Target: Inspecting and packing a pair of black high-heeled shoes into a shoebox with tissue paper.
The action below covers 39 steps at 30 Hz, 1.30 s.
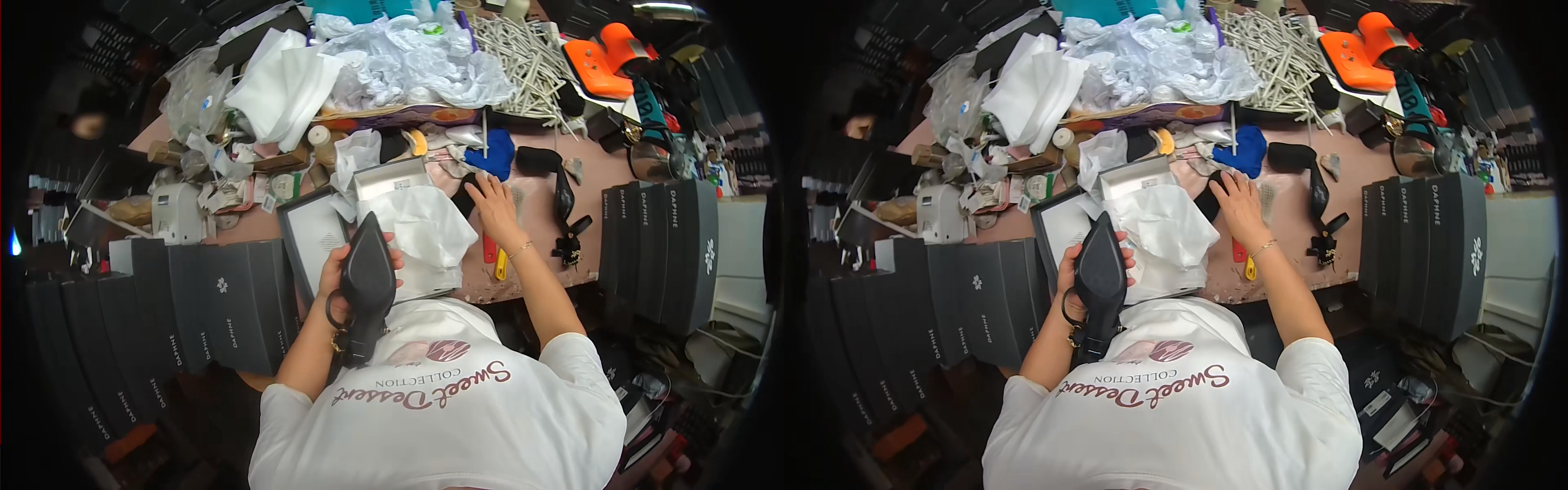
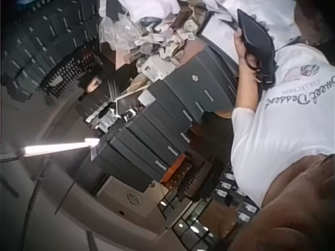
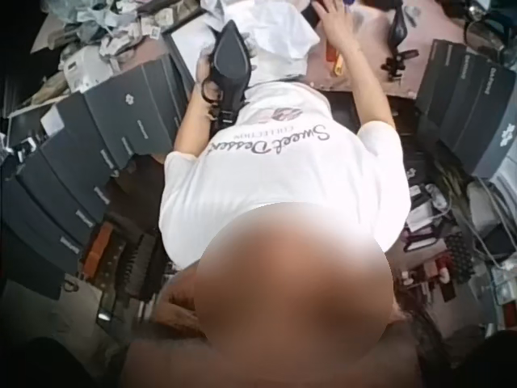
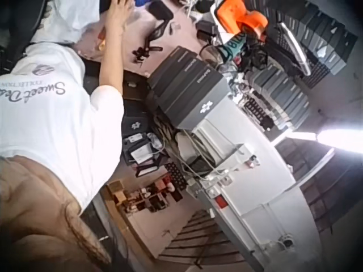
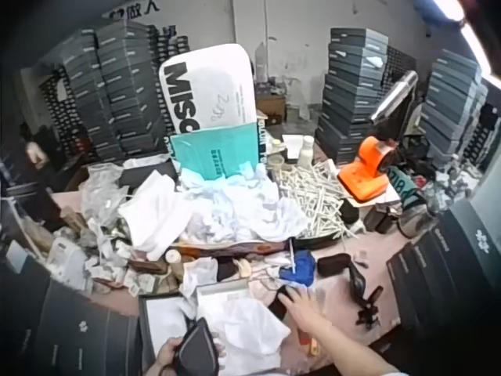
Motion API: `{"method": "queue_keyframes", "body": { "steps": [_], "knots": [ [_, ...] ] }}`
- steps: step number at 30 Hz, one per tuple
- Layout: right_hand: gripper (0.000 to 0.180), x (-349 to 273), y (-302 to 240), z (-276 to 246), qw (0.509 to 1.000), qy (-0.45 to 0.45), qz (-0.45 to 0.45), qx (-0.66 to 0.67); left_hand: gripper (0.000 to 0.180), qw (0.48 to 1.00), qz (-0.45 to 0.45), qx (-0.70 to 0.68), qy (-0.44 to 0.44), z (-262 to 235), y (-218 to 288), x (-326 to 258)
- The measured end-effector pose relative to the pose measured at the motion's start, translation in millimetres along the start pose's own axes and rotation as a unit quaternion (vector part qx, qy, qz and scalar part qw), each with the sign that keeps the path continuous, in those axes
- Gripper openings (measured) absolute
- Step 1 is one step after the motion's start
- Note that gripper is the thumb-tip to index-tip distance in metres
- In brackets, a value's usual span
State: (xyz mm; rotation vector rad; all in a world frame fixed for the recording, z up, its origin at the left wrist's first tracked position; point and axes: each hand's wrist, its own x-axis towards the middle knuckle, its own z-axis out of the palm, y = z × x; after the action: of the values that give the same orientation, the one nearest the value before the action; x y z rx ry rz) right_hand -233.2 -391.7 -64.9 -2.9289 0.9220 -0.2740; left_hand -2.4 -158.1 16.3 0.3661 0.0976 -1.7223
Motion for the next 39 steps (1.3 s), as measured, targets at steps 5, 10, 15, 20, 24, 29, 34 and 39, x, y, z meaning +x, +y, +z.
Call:
{"method": "queue_keyframes", "body": {
  "steps": [5, 10, 15, 20, 24, 29, 34, 39],
  "knots": [
    [0.034, 23, 9, 39, 0.989, -0.098, -0.104, -0.046, 0.072, 0.999, -0.007, 0.017, 0.029, -5, 2, 8],
    [0.045, 57, 14, 9, 0.886, -0.112, 0.193, 0.406, 0.063, 0.982, 0.043, 0.028, 0.183, -45, -11, 18],
    [0.043, 47, -45, 35, 0.834, -0.153, 0.133, 0.513, 0.066, 0.991, 0.063, -0.013, 0.119, -30, -13, 14],
    [0.038, 15, -74, 20, 0.82, -0.153, 0.125, 0.537, 0.071, 0.997, 0.072, -0.018, 0.032, -23, -10, -3],
    [0.04, 29, -51, 2, 0.73, -0.102, 0.25, 0.628, 0.071, 0.997, 0.072, -0.013, 0.027, -23, -15, -15],
    [0.039, 114, -68, -26, 0.81, -0.12, 0.026, 0.574, 0.071, 0.997, 0.075, -0.011, 0.033, -18, -17, -21],
    [0.042, 203, -91, 24, 0.885, -0.174, -0.141, 0.408, 0.072, 0.994, 0.095, -0.002, 0.051, -18, -10, -31],
    [0.038, 201, -146, 33, 0.855, -0.227, -0.219, 0.412, 0.073, 0.981, 0.173, -0.019, 0.086, -32, -1, -52]
  ]
}}
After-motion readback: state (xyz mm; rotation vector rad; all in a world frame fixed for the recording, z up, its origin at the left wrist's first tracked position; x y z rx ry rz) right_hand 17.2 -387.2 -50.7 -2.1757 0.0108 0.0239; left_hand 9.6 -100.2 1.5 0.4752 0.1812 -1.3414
